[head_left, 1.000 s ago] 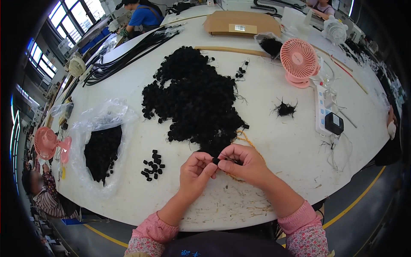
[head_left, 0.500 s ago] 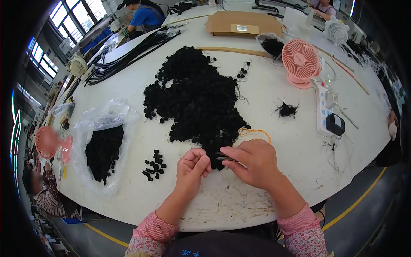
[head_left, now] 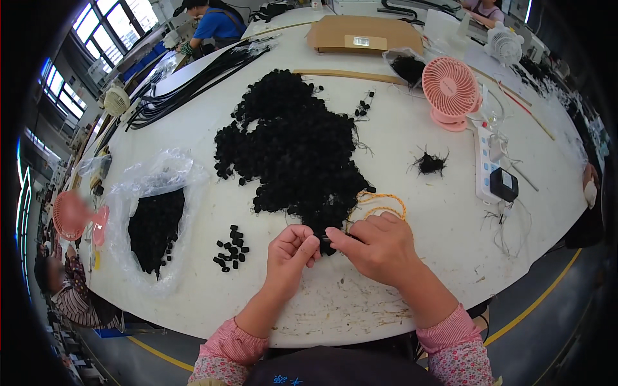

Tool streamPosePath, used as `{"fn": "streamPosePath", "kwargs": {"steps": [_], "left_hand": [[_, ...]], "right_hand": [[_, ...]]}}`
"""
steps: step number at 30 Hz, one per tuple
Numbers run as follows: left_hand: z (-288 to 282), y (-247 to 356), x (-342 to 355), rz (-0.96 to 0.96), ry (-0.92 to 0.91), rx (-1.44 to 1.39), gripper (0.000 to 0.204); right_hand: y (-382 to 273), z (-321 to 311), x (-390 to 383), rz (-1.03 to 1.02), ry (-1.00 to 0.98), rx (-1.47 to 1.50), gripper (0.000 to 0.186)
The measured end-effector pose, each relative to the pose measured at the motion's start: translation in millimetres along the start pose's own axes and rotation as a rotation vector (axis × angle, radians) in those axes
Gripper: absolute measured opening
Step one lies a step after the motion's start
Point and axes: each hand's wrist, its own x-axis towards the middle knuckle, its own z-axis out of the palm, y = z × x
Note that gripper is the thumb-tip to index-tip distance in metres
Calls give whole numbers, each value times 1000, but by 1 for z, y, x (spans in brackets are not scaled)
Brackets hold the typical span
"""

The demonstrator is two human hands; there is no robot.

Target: The person cuts threads with thread snips to separate small black pieces from a bundle by hand, setting the separated pieces on the table.

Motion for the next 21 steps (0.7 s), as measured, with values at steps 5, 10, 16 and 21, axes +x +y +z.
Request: {"fn": "streamPosePath", "kwargs": {"steps": [5, 10, 16, 21], "left_hand": [[0, 0, 0, 4, -2, 25, 9], [1, 2, -3, 96, 43, 183, 9], [-2, -1, 0, 667, -50, 820, 8], [-5, 1, 1, 835, -162, 980, 21]], "right_hand": [[-1, -5, 1, 1, -26, 37, 26], [-10, -8, 8, 581, -95, 553, 27], [-7, -1, -1, 777, -395, 1003, 29], [-6, -1, 1, 742, -426, 1021, 25]]}}
